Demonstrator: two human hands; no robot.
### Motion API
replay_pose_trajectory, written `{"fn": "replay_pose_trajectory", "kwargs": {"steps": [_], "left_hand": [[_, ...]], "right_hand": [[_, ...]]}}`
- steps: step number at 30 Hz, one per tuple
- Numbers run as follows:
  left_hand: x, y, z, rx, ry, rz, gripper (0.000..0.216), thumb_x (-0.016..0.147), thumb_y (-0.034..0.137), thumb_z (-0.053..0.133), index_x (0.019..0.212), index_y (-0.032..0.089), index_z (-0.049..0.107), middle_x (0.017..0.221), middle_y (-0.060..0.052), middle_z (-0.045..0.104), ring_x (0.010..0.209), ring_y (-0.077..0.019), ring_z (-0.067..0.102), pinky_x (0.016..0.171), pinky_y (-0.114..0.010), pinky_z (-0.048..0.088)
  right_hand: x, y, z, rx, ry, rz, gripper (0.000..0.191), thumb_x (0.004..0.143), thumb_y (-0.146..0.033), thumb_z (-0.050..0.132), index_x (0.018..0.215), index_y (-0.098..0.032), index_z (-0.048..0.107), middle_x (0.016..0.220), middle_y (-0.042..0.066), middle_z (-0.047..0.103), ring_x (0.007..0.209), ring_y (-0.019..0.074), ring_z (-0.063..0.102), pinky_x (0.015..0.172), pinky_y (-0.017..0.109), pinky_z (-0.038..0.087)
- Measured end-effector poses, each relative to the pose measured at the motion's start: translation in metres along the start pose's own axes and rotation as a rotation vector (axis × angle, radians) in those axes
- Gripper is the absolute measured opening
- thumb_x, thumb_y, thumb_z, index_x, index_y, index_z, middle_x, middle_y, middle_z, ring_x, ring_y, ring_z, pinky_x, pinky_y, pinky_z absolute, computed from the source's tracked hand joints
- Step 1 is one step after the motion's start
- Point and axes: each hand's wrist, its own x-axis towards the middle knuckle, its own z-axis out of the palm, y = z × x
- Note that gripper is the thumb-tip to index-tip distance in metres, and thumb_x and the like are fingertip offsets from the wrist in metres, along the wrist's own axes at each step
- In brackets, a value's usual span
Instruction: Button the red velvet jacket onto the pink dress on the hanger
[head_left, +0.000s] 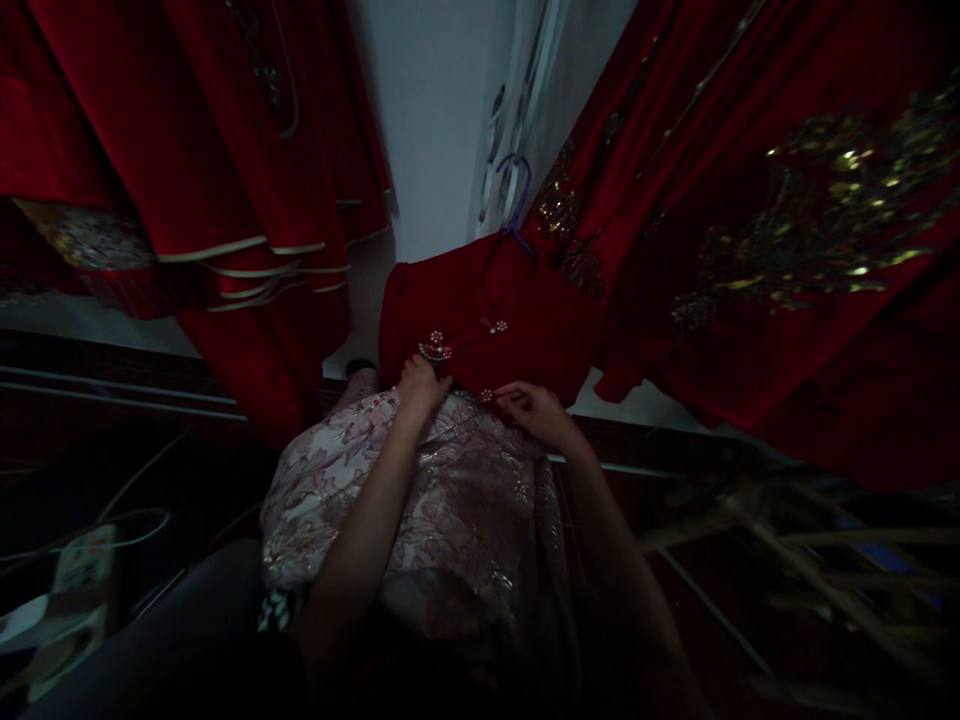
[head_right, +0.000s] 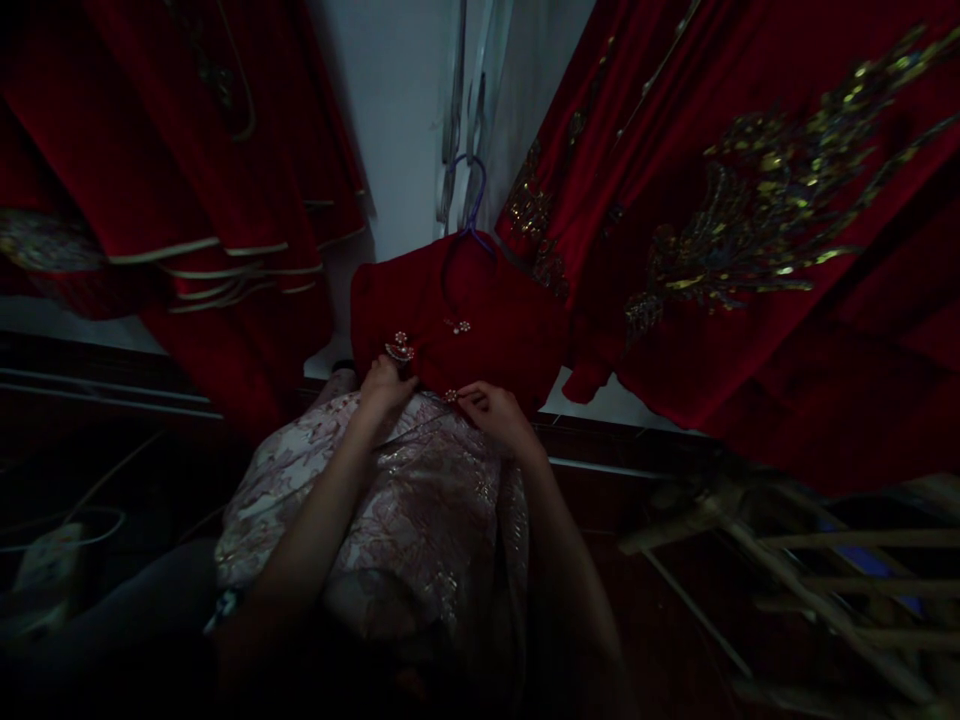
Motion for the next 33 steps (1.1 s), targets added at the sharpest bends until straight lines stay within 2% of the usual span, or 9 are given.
{"fn": "replay_pose_trajectory", "kwargs": {"steps": [2, 4, 9, 14, 18, 22, 25, 30, 33], "left_hand": [[-0.001, 0.002, 0.005, 0.034, 0.027, -0.008, 0.067, 0.075, 0.047, 0.062, 0.123, 0.004, 0.044, 0.124, -0.027, 0.053, 0.116, -0.0354, 0.055, 0.091, -0.038, 0.045], [0.001, -0.001, 0.005, 0.044, -0.024, -0.004, 0.065, 0.076, 0.044, 0.062, 0.125, 0.005, 0.045, 0.124, -0.026, 0.055, 0.114, -0.0342, 0.057, 0.091, -0.038, 0.046], [0.007, -0.014, -0.013, 0.069, -0.153, 0.007, 0.051, 0.069, 0.042, 0.066, 0.113, 0.017, 0.061, 0.112, -0.016, 0.067, 0.106, -0.0293, 0.063, 0.086, -0.033, 0.048], [-0.002, -0.007, -0.042, -0.084, -0.020, 0.060, 0.027, 0.074, 0.033, 0.057, 0.094, 0.020, 0.070, 0.095, -0.009, 0.072, 0.095, -0.0255, 0.067, 0.082, -0.031, 0.048], [-0.006, 0.002, -0.058, -0.322, 0.056, 0.142, 0.023, 0.073, 0.032, 0.058, 0.086, 0.018, 0.071, 0.082, -0.005, 0.071, 0.081, -0.0203, 0.067, 0.077, -0.028, 0.049], [-0.004, 0.003, -0.054, -0.707, -0.212, 0.152, 0.021, 0.072, 0.025, 0.061, 0.088, 0.013, 0.067, 0.077, -0.004, 0.069, 0.068, -0.0141, 0.064, 0.069, -0.026, 0.051], [-0.004, 0.004, -0.043, -0.876, -0.383, 0.140, 0.020, 0.071, 0.019, 0.063, 0.090, 0.012, 0.065, 0.079, -0.005, 0.069, 0.069, -0.0126, 0.064, 0.070, -0.027, 0.053], [-0.005, 0.008, -0.034, -0.883, -0.520, 0.231, 0.025, 0.073, 0.014, 0.060, 0.098, 0.012, 0.063, 0.092, -0.008, 0.070, 0.080, -0.0136, 0.066, 0.077, -0.029, 0.053], [-0.002, 0.006, -0.028, -0.812, -0.497, 0.310, 0.034, 0.067, 0.009, 0.061, 0.101, 0.011, 0.058, 0.095, -0.008, 0.066, 0.080, -0.0127, 0.063, 0.076, -0.027, 0.051]], "right_hand": [[0.002, 0.003, 0.001, -0.018, 0.027, -0.010, 0.024, 0.084, -0.033, 0.057, 0.099, -0.018, 0.066, 0.085, 0.005, 0.071, 0.068, 0.0125, 0.065, 0.061, 0.024, 0.052], [0.007, 0.005, 0.006, -0.029, 0.063, -0.027, 0.023, 0.084, -0.033, 0.057, 0.100, -0.018, 0.065, 0.090, 0.005, 0.070, 0.072, 0.0126, 0.065, 0.065, 0.026, 0.053], [0.014, 0.012, 0.029, -0.094, 0.080, -0.072, 0.032, 0.080, -0.032, 0.063, 0.110, -0.019, 0.060, 0.101, 0.007, 0.067, 0.083, 0.0139, 0.064, 0.075, 0.028, 0.051], [0.014, 0.015, 0.051, -0.189, 0.090, -0.055, 0.029, 0.079, -0.030, 0.063, 0.105, -0.019, 0.059, 0.090, 0.004, 0.066, 0.079, 0.0139, 0.061, 0.072, 0.026, 0.048], [0.017, 0.013, 0.045, -0.175, 0.157, -0.024, 0.018, 0.078, -0.029, 0.062, 0.093, -0.019, 0.062, 0.077, 0.001, 0.065, 0.068, 0.0120, 0.059, 0.063, 0.023, 0.045], [0.019, 0.014, 0.015, -0.086, 0.278, 0.005, 0.024, 0.073, -0.035, 0.068, 0.089, -0.018, 0.066, 0.072, 0.001, 0.066, 0.063, 0.0118, 0.060, 0.059, 0.022, 0.047], [0.017, 0.016, -0.006, 0.046, 0.315, 0.098, 0.032, 0.070, -0.041, 0.069, 0.091, -0.017, 0.066, 0.072, 0.002, 0.067, 0.052, 0.0105, 0.058, 0.047, 0.021, 0.045], [0.013, 0.002, -0.014, 0.288, 0.329, 0.180, 0.040, 0.067, -0.042, 0.072, 0.095, -0.015, 0.064, 0.072, 0.002, 0.067, 0.046, 0.0084, 0.057, 0.036, 0.017, 0.043], [0.011, -0.018, -0.007, 0.417, 0.233, 0.147, 0.039, 0.066, -0.040, 0.074, 0.095, -0.015, 0.065, 0.072, 0.003, 0.068, 0.050, 0.0082, 0.058, 0.037, 0.015, 0.043]]}}
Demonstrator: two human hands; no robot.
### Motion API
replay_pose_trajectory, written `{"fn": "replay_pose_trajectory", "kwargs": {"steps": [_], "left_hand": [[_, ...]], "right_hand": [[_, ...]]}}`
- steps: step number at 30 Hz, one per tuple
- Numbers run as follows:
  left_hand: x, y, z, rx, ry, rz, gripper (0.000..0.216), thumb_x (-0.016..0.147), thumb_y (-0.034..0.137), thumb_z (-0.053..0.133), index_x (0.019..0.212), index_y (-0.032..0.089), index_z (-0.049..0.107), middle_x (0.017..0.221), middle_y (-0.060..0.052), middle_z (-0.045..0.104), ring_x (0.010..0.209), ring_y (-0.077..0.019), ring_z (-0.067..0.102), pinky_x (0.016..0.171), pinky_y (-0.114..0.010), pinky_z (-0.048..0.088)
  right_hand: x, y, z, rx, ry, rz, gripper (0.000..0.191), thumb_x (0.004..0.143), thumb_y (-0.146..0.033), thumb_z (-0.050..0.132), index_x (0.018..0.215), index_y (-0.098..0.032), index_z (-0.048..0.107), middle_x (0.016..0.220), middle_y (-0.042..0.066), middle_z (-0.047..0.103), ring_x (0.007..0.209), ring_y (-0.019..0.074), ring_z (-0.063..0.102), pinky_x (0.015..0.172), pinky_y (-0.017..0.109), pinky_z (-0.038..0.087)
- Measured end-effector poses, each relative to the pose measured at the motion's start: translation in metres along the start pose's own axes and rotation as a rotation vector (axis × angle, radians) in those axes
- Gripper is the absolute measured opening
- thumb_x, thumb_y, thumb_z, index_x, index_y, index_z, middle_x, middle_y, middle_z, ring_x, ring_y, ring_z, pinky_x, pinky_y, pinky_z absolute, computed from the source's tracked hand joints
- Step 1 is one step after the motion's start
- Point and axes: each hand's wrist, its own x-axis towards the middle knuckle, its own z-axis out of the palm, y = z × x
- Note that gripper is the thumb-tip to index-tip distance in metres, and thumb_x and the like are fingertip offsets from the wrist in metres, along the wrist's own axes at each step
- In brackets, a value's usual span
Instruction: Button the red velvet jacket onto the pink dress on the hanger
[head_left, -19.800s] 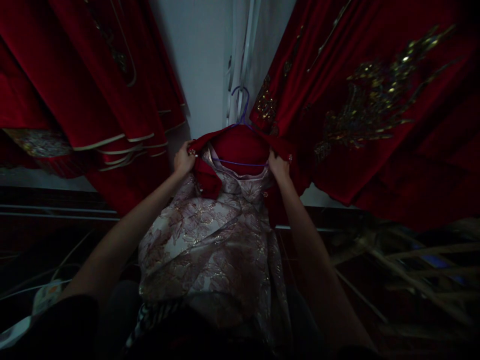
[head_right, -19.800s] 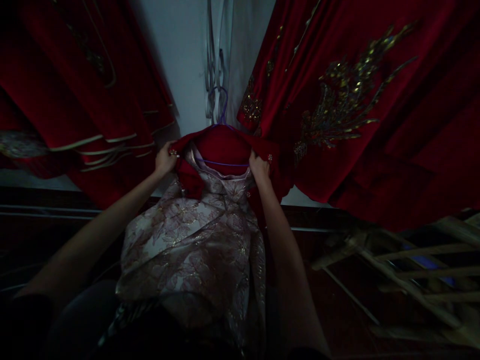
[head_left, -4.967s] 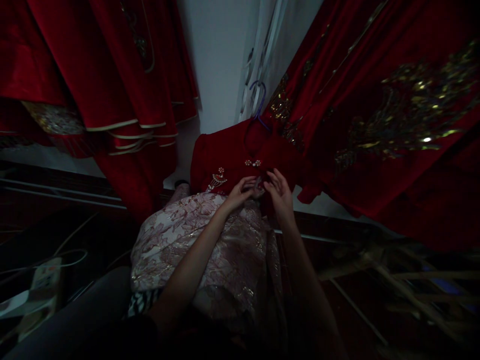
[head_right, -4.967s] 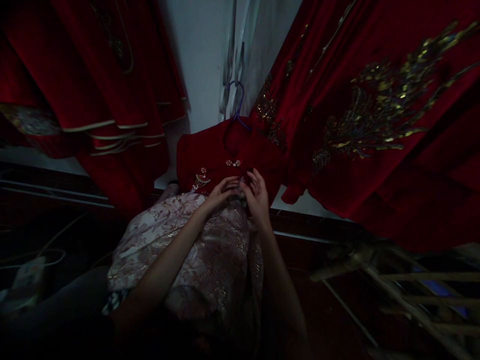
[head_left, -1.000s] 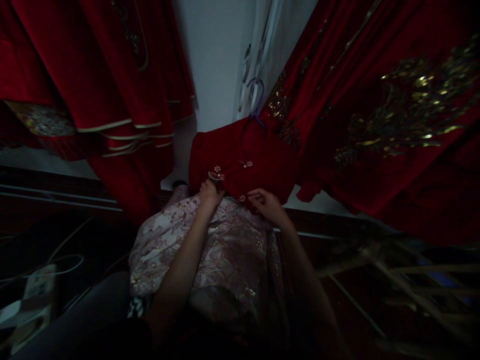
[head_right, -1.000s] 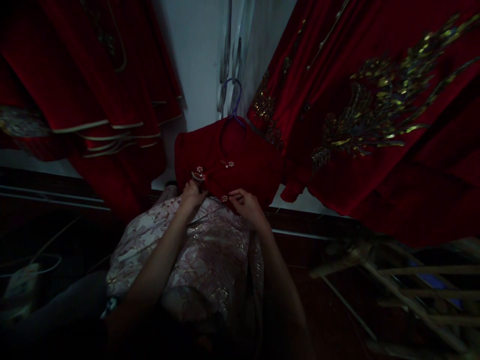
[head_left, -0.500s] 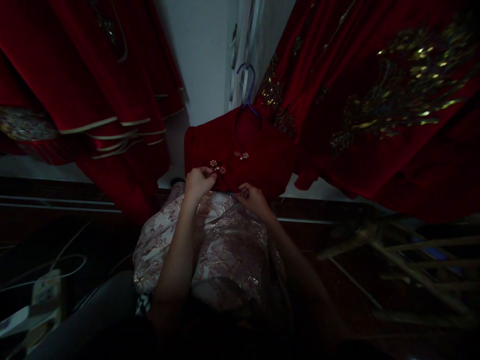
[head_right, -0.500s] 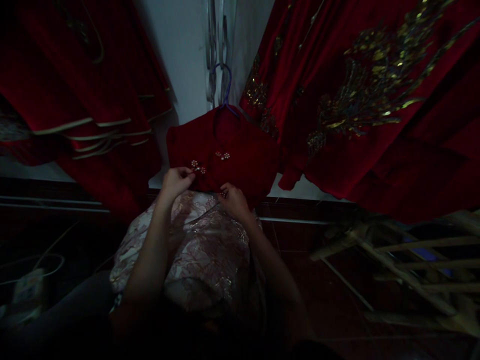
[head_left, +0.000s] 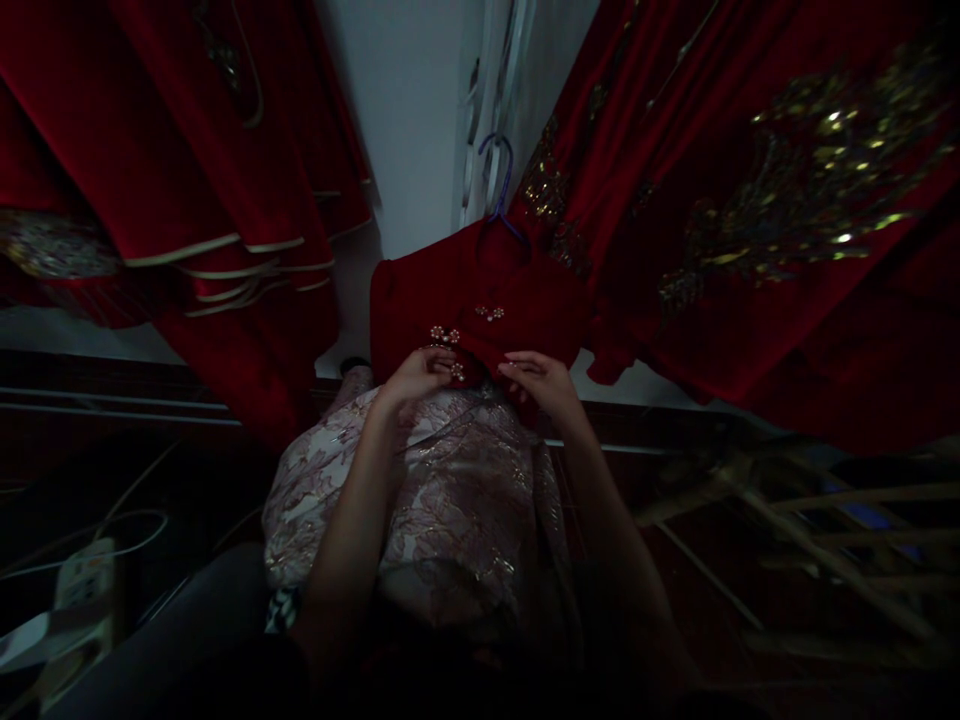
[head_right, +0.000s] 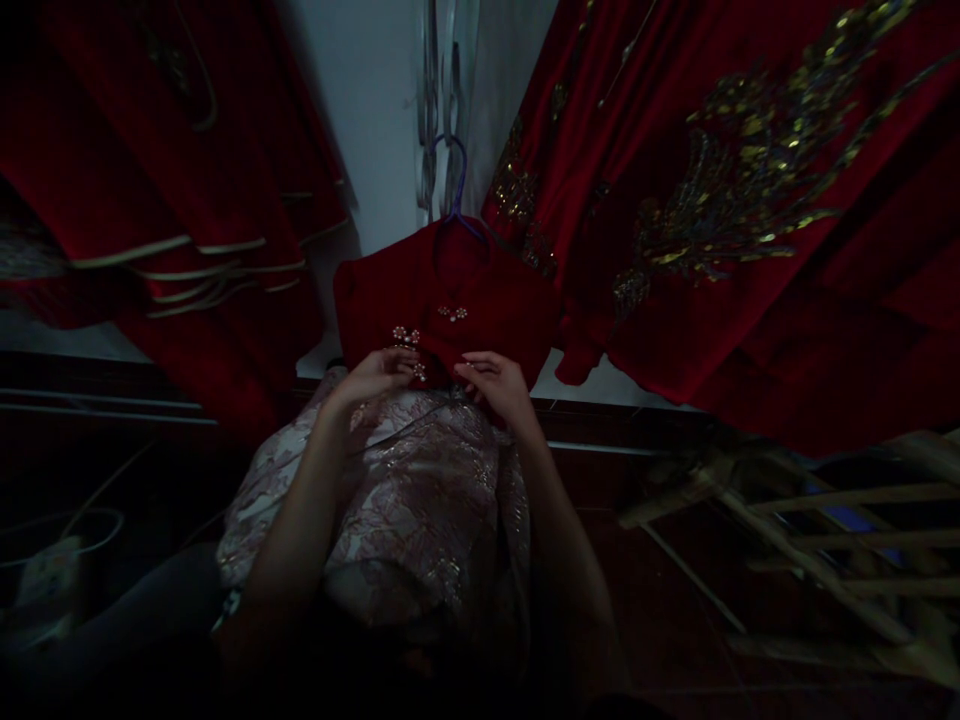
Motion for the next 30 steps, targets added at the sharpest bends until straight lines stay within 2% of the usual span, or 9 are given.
{"fn": "replay_pose_trajectory", "kwargs": {"steps": [3, 7, 9, 12, 15, 18, 21, 26, 30], "left_hand": [[0.004, -0.009, 0.002, 0.201, 0.144, 0.061, 0.044, 0.062, 0.010, 0.067, 0.102, 0.013, 0.051, 0.091, -0.005, 0.060, 0.078, -0.0135, 0.057, 0.073, -0.028, 0.049], [0.003, -0.011, 0.005, 0.551, 0.271, 0.331, 0.043, 0.062, 0.020, 0.073, 0.097, 0.017, 0.048, 0.100, -0.006, 0.050, 0.091, -0.0180, 0.051, 0.082, -0.031, 0.044], [0.001, -0.007, 0.008, 0.624, 0.262, 0.449, 0.035, 0.067, 0.022, 0.070, 0.094, 0.017, 0.049, 0.102, -0.006, 0.047, 0.094, -0.0186, 0.048, 0.084, -0.030, 0.043], [-0.002, -0.003, 0.016, 0.706, 0.220, 0.523, 0.024, 0.073, 0.022, 0.066, 0.093, 0.018, 0.054, 0.099, -0.005, 0.044, 0.095, -0.0190, 0.046, 0.086, -0.031, 0.041], [-0.003, -0.002, 0.023, 0.818, 0.206, 0.528, 0.019, 0.077, 0.020, 0.062, 0.096, 0.022, 0.061, 0.098, -0.006, 0.042, 0.096, -0.0210, 0.043, 0.087, -0.033, 0.039], [-0.002, -0.002, 0.026, 0.870, 0.181, 0.514, 0.011, 0.081, 0.020, 0.058, 0.089, 0.022, 0.065, 0.097, -0.007, 0.043, 0.098, -0.0227, 0.043, 0.088, -0.035, 0.039], [-0.002, 0.000, 0.024, 0.898, 0.178, 0.488, 0.012, 0.082, 0.022, 0.058, 0.089, 0.022, 0.067, 0.098, -0.007, 0.044, 0.100, -0.0235, 0.043, 0.090, -0.036, 0.039], [-0.003, -0.004, 0.024, 0.949, 0.155, 0.444, 0.024, 0.082, 0.025, 0.058, 0.104, 0.026, 0.068, 0.102, -0.009, 0.044, 0.102, -0.0259, 0.043, 0.090, -0.039, 0.038], [-0.003, -0.006, 0.028, 0.966, 0.169, 0.413, 0.019, 0.082, 0.025, 0.057, 0.096, 0.024, 0.070, 0.102, -0.010, 0.045, 0.101, -0.0268, 0.043, 0.087, -0.039, 0.040]], "right_hand": [[-0.007, -0.011, 0.014, 0.146, -0.116, 0.020, 0.039, 0.067, -0.036, 0.074, 0.100, -0.017, 0.065, 0.084, 0.004, 0.071, 0.066, 0.0105, 0.065, 0.051, 0.018, 0.053], [-0.007, -0.004, 0.026, 0.196, -0.159, 0.069, 0.037, 0.066, -0.031, 0.075, 0.099, -0.018, 0.064, 0.087, 0.004, 0.070, 0.075, 0.0138, 0.068, 0.061, 0.024, 0.057], [-0.001, 0.006, 0.027, 0.181, -0.114, 0.058, 0.034, 0.068, -0.030, 0.073, 0.098, -0.018, 0.062, 0.085, 0.004, 0.069, 0.076, 0.0146, 0.068, 0.060, 0.025, 0.058], [0.007, 0.020, 0.021, 0.103, 0.056, -0.061, 0.027, 0.073, -0.031, 0.067, 0.096, -0.019, 0.059, 0.093, 0.004, 0.066, 0.082, 0.0146, 0.066, 0.067, 0.028, 0.059], [0.011, 0.026, 0.012, -0.087, 0.274, -0.253, 0.020, 0.081, -0.033, 0.058, 0.096, -0.020, 0.058, 0.108, 0.007, 0.060, 0.086, 0.0141, 0.064, 0.074, 0.030, 0.059], [0.010, 0.025, 0.006, -0.213, 0.374, -0.372, 0.018, 0.086, -0.030, 0.051, 0.098, -0.019, 0.058, 0.112, 0.009, 0.056, 0.089, 0.0151, 0.062, 0.075, 0.030, 0.058], [0.008, 0.025, 0.007, -0.263, 0.366, -0.398, 0.017, 0.087, -0.028, 0.049, 0.099, -0.020, 0.058, 0.110, 0.009, 0.056, 0.090, 0.0163, 0.061, 0.071, 0.029, 0.057], [0.010, 0.029, 0.013, -0.281, 0.291, -0.357, 0.019, 0.086, -0.030, 0.051, 0.100, -0.020, 0.058, 0.108, 0.008, 0.059, 0.087, 0.0160, 0.061, 0.071, 0.028, 0.056], [0.009, 0.026, 0.011, -0.289, 0.249, -0.340, 0.022, 0.085, -0.033, 0.053, 0.102, -0.020, 0.058, 0.103, 0.007, 0.062, 0.080, 0.0144, 0.062, 0.066, 0.026, 0.054]]}}
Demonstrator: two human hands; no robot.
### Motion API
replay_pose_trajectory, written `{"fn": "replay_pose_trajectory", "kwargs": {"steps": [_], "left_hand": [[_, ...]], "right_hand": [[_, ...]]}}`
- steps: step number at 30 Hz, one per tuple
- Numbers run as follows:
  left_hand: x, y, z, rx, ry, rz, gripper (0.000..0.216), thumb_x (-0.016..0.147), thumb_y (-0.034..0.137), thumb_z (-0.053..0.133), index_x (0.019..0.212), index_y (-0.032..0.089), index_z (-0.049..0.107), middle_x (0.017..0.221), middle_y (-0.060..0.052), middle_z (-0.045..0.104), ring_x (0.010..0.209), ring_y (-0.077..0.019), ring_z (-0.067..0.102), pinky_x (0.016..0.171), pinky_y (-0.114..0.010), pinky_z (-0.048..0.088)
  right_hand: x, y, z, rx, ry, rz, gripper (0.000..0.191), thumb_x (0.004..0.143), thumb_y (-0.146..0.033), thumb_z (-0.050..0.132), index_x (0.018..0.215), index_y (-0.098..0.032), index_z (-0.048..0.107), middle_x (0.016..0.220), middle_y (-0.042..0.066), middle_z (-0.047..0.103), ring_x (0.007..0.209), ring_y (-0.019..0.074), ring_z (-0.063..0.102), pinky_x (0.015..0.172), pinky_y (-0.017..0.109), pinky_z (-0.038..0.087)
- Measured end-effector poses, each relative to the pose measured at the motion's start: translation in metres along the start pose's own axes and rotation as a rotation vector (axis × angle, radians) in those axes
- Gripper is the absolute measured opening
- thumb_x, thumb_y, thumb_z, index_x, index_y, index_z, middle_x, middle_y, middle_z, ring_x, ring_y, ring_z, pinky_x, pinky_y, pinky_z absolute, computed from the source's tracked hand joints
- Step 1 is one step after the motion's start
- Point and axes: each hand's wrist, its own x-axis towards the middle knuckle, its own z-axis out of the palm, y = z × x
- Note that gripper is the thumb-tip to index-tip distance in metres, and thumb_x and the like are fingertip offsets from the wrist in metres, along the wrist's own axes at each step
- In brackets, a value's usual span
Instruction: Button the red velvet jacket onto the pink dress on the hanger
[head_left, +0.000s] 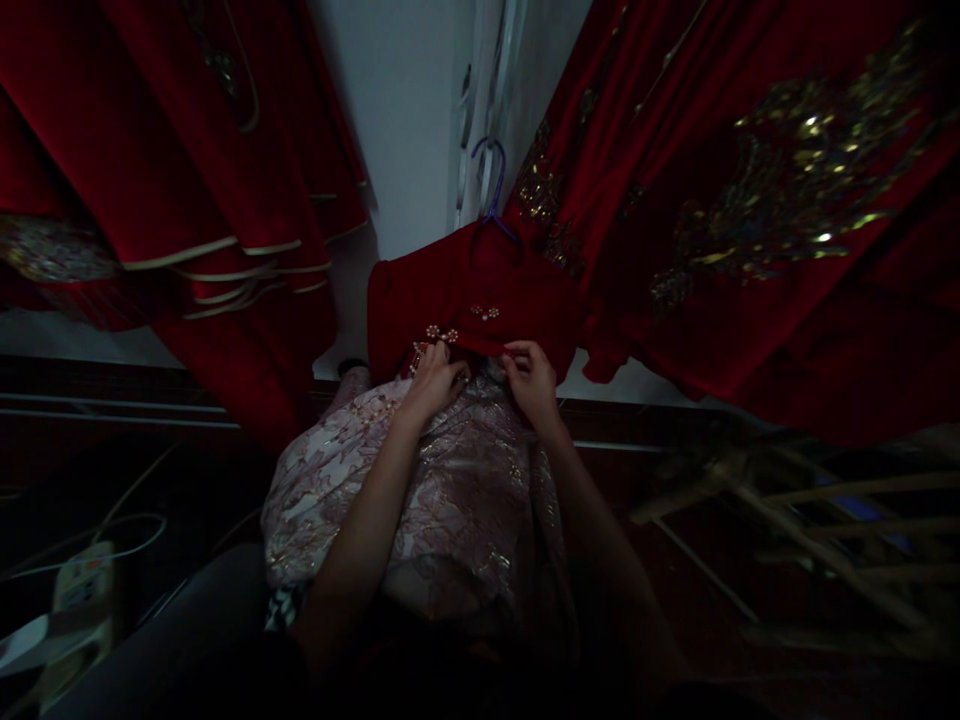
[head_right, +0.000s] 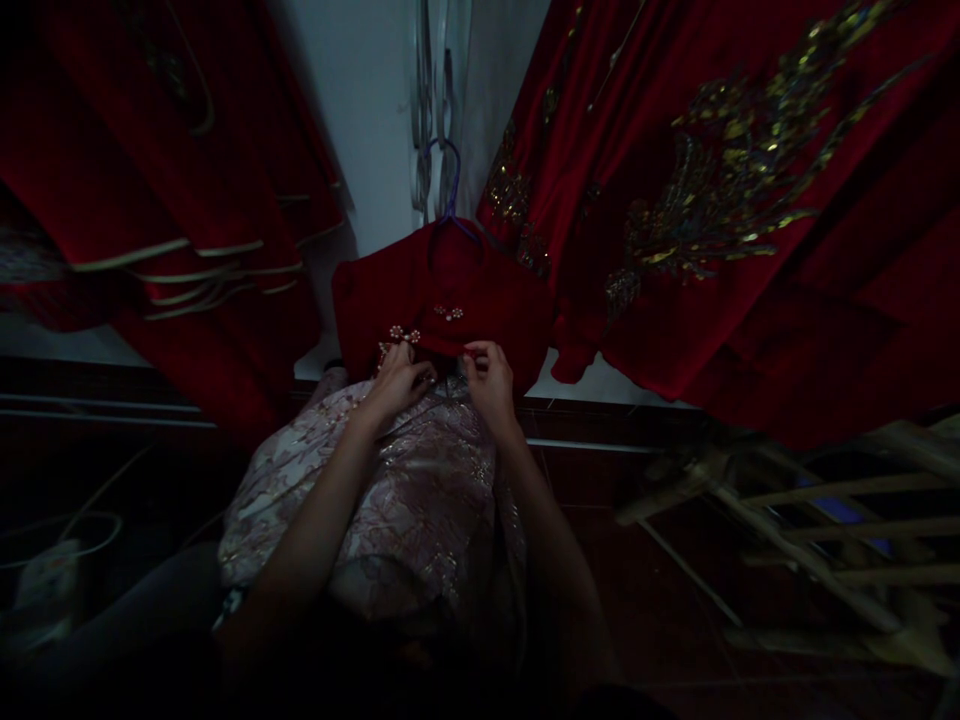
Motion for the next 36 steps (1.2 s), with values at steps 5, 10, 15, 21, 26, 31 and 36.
{"fn": "replay_pose_trajectory", "kwargs": {"steps": [5, 10, 15, 21, 26, 31, 36], "left_hand": [[0.003, 0.002, -0.017, -0.065, -0.014, 0.031, 0.016, 0.078, 0.022, 0.058, 0.089, 0.021, 0.071, 0.095, -0.008, 0.053, 0.094, -0.0224, 0.051, 0.087, -0.035, 0.043], [0.003, 0.007, -0.032, -0.157, -0.154, -0.097, 0.018, 0.075, 0.016, 0.056, 0.086, 0.019, 0.070, 0.080, -0.005, 0.067, 0.074, -0.0169, 0.061, 0.072, -0.026, 0.046], [0.002, 0.009, -0.029, -0.183, -0.129, -0.146, 0.015, 0.073, 0.015, 0.056, 0.079, 0.015, 0.069, 0.076, -0.007, 0.071, 0.072, -0.0187, 0.065, 0.069, -0.026, 0.046], [0.003, 0.001, -0.023, -0.346, -0.129, -0.132, 0.014, 0.074, 0.026, 0.061, 0.077, 0.015, 0.069, 0.077, -0.005, 0.072, 0.070, -0.0167, 0.066, 0.066, -0.024, 0.046], [0.004, 0.000, -0.020, -0.393, -0.127, -0.156, 0.015, 0.073, 0.019, 0.058, 0.078, 0.014, 0.071, 0.077, -0.005, 0.073, 0.071, -0.0164, 0.067, 0.068, -0.023, 0.048], [0.006, 0.002, -0.014, -0.397, -0.079, -0.327, 0.016, 0.069, 0.018, 0.062, 0.078, 0.014, 0.074, 0.076, -0.004, 0.074, 0.071, -0.0170, 0.068, 0.067, -0.023, 0.050], [0.004, -0.002, -0.015, -0.386, -0.112, -0.318, 0.017, 0.071, 0.021, 0.061, 0.080, 0.017, 0.075, 0.078, -0.003, 0.074, 0.074, -0.0159, 0.068, 0.068, -0.022, 0.049]], "right_hand": [[0.001, -0.003, -0.006, -0.079, -0.108, 0.049, 0.026, 0.080, -0.039, 0.061, 0.095, -0.018, 0.063, 0.077, 0.002, 0.066, 0.060, 0.0104, 0.057, 0.061, 0.024, 0.050], [-0.005, -0.003, 0.007, 0.156, -0.323, 0.193, 0.030, 0.074, -0.040, 0.065, 0.095, -0.017, 0.062, 0.080, 0.002, 0.066, 0.061, 0.0109, 0.062, 0.045, 0.018, 0.045], [-0.013, 0.004, 0.029, 0.284, -0.290, 0.200, 0.029, 0.076, -0.036, 0.063, 0.099, -0.019, 0.056, 0.085, 0.002, 0.063, 0.067, 0.0113, 0.064, 0.052, 0.020, 0.050], [-0.018, 0.006, 0.035, 0.109, -0.204, 0.052, 0.023, 0.081, -0.029, 0.059, 0.101, -0.020, 0.057, 0.093, 0.003, 0.067, 0.074, 0.0118, 0.065, 0.067, 0.024, 0.053], [-0.021, 0.001, 0.032, -0.013, -0.186, -0.014, 0.023, 0.084, -0.031, 0.058, 0.105, -0.022, 0.060, 0.093, 0.003, 0.069, 0.079, 0.0129, 0.066, 0.072, 0.026, 0.053], [-0.023, 0.003, 0.037, 0.011, -0.136, -0.025, 0.022, 0.085, -0.030, 0.057, 0.104, -0.021, 0.059, 0.094, 0.004, 0.067, 0.079, 0.0128, 0.065, 0.067, 0.024, 0.053], [-0.024, 0.007, 0.043, 0.059, -0.122, -0.004, 0.021, 0.083, -0.029, 0.057, 0.102, -0.020, 0.057, 0.092, 0.005, 0.065, 0.075, 0.0125, 0.063, 0.061, 0.023, 0.052]]}}
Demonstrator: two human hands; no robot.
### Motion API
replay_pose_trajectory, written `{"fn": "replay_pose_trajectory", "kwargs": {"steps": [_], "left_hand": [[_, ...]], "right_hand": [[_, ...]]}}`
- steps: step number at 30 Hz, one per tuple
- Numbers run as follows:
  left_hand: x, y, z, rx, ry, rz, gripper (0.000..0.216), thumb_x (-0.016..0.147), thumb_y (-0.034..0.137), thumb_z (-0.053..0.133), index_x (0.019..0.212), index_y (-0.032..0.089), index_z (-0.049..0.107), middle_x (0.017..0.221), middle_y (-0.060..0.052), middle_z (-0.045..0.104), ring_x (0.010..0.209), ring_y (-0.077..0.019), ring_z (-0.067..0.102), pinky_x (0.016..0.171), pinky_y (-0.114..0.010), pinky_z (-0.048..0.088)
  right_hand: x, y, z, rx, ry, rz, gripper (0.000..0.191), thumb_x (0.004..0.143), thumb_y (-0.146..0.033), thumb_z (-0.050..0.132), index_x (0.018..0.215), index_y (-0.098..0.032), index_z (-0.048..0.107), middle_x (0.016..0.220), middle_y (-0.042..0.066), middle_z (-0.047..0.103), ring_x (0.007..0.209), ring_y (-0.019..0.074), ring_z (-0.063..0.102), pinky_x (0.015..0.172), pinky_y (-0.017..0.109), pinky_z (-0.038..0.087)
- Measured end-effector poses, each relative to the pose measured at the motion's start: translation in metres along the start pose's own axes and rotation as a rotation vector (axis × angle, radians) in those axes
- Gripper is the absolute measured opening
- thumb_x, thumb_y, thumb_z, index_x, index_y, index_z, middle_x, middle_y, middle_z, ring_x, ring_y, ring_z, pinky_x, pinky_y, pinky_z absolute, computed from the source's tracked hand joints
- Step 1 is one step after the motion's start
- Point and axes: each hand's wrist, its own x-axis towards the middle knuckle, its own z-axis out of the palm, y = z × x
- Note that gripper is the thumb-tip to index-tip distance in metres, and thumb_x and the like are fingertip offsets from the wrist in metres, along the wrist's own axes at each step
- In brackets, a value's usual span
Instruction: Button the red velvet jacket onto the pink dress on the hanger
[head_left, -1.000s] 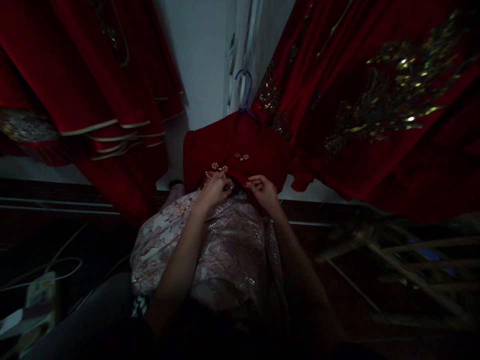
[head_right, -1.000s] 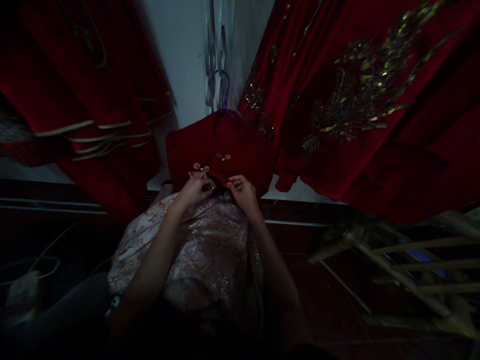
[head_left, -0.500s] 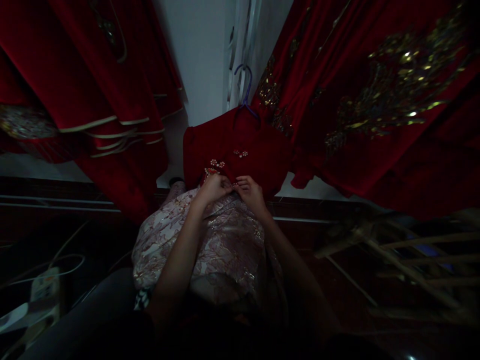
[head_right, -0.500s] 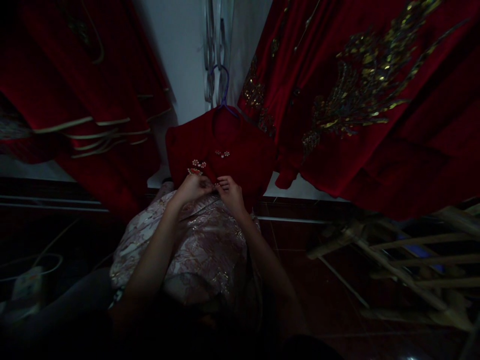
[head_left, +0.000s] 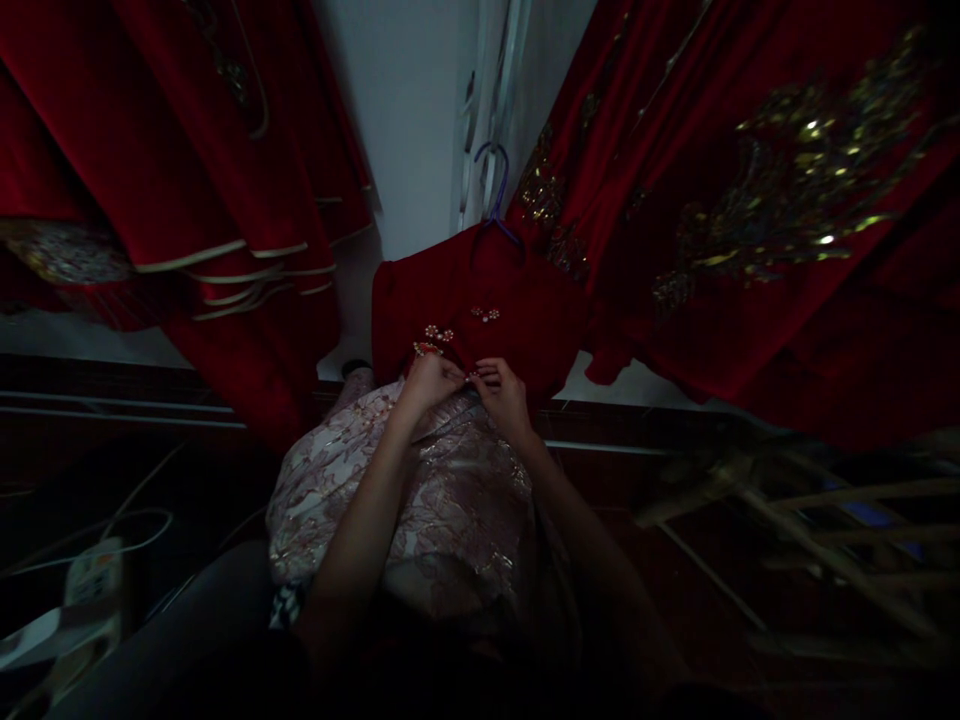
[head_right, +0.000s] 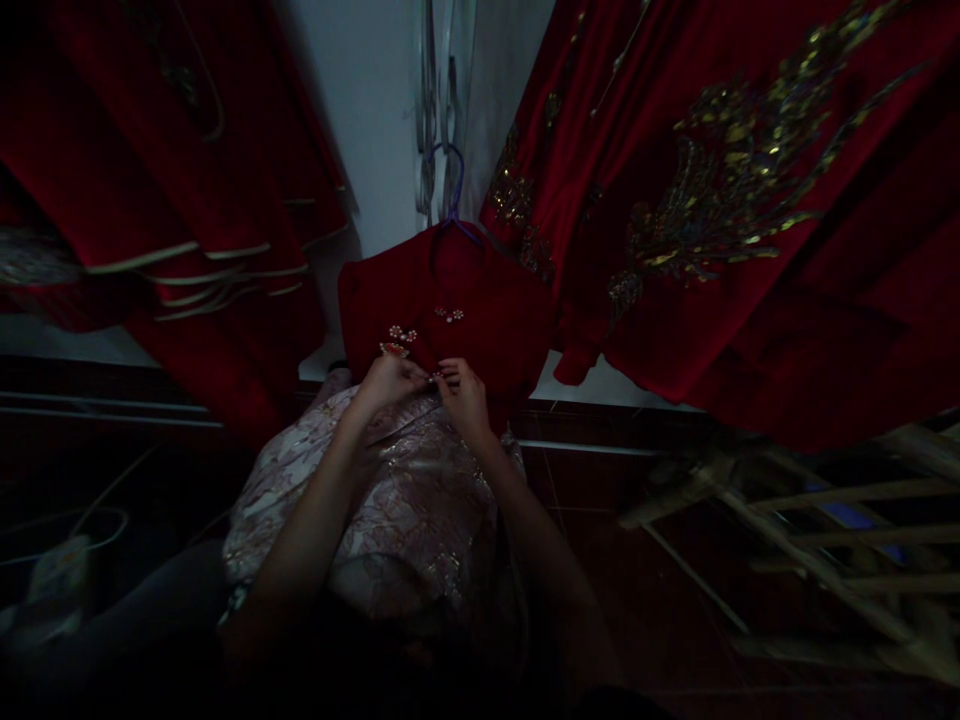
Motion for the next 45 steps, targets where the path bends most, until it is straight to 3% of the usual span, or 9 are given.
{"fn": "replay_pose_trajectory", "kwargs": {"steps": [7, 14, 16, 19, 24, 27, 33, 39, 45], "left_hand": [[-0.006, 0.000, -0.008, 0.140, -0.014, 0.077, 0.017, 0.070, 0.022, 0.065, 0.085, 0.016, 0.067, 0.082, -0.005, 0.070, 0.074, -0.0169, 0.064, 0.067, -0.025, 0.045], [-0.007, -0.002, -0.012, 0.275, 0.015, 0.206, 0.020, 0.069, 0.027, 0.068, 0.086, 0.017, 0.063, 0.094, -0.008, 0.062, 0.092, -0.0226, 0.058, 0.085, -0.033, 0.046], [-0.007, -0.004, -0.010, 0.315, 0.020, 0.236, 0.021, 0.069, 0.023, 0.067, 0.089, 0.016, 0.064, 0.099, -0.010, 0.059, 0.099, -0.0256, 0.055, 0.091, -0.037, 0.044], [-0.007, -0.006, -0.004, 0.336, 0.014, 0.270, 0.022, 0.069, 0.020, 0.067, 0.091, 0.016, 0.065, 0.101, -0.011, 0.055, 0.102, -0.0271, 0.052, 0.092, -0.039, 0.043], [-0.003, -0.012, 0.007, 0.300, 0.082, 0.317, 0.027, 0.073, 0.026, 0.069, 0.098, 0.018, 0.065, 0.104, -0.009, 0.050, 0.102, -0.0258, 0.049, 0.089, -0.038, 0.044], [-0.001, -0.014, 0.009, 0.350, 0.097, 0.337, 0.021, 0.076, 0.032, 0.068, 0.091, 0.018, 0.067, 0.102, -0.010, 0.048, 0.103, -0.0264, 0.047, 0.089, -0.038, 0.044], [-0.004, -0.015, 0.006, 0.385, 0.067, 0.340, 0.021, 0.075, 0.034, 0.069, 0.091, 0.020, 0.070, 0.109, -0.010, 0.046, 0.109, -0.0282, 0.044, 0.095, -0.041, 0.042], [-0.004, -0.023, 0.011, 0.390, 0.094, 0.282, 0.029, 0.075, 0.036, 0.070, 0.098, 0.019, 0.071, 0.125, -0.013, 0.038, 0.122, -0.0345, 0.036, 0.103, -0.051, 0.034], [-0.002, -0.023, 0.005, 0.326, 0.119, 0.301, 0.037, 0.071, 0.051, 0.070, 0.088, 0.018, 0.072, 0.123, -0.012, 0.042, 0.119, -0.0321, 0.038, 0.106, -0.051, 0.032]], "right_hand": [[0.010, -0.009, -0.020, -0.117, 0.052, -0.085, 0.040, 0.074, -0.031, 0.070, 0.109, -0.020, 0.054, 0.081, -0.002, 0.056, 0.053, 0.0063, 0.047, 0.054, 0.022, 0.042], [0.012, -0.050, -0.052, 0.022, 0.508, -0.170, 0.030, 0.091, -0.036, 0.048, 0.116, -0.020, 0.044, 0.072, -0.003, 0.050, 0.054, 0.0071, 0.045, 0.050, 0.019, 0.035], [0.010, -0.050, -0.049, -0.053, 0.374, -0.159, 0.028, 0.090, -0.037, 0.050, 0.112, -0.020, 0.048, 0.066, -0.005, 0.049, 0.052, 0.0076, 0.044, 0.050, 0.020, 0.035], [0.008, -0.037, -0.041, -0.161, 0.033, -0.093, 0.022, 0.085, -0.038, 0.055, 0.099, -0.020, 0.057, 0.059, -0.006, 0.048, 0.049, 0.0080, 0.044, 0.050, 0.020, 0.036], [0.006, 0.000, -0.026, -0.248, -0.119, -0.089, 0.033, 0.075, -0.031, 0.065, 0.105, -0.020, 0.054, 0.088, 0.003, 0.060, 0.068, 0.0128, 0.055, 0.064, 0.026, 0.046], [0.002, 0.021, -0.017, -0.263, -0.211, -0.055, 0.022, 0.081, -0.030, 0.059, 0.100, -0.020, 0.053, 0.084, 0.003, 0.061, 0.077, 0.0157, 0.058, 0.073, 0.029, 0.048], [-0.002, 0.041, 0.003, -0.204, -0.160, -0.026, 0.029, 0.082, -0.024, 0.057, 0.109, -0.018, 0.049, 0.101, 0.009, 0.062, 0.089, 0.0179, 0.061, 0.082, 0.034, 0.049], [0.002, 0.048, 0.000, -0.127, -0.176, 0.067, 0.013, 0.082, -0.027, 0.058, 0.092, -0.019, 0.057, 0.087, 0.005, 0.067, 0.078, 0.0157, 0.062, 0.077, 0.031, 0.050], [0.011, 0.038, -0.012, 0.107, -0.223, 0.075, 0.025, 0.081, -0.040, 0.059, 0.092, -0.018, 0.060, 0.087, 0.004, 0.068, 0.077, 0.0136, 0.062, 0.076, 0.029, 0.049]]}}
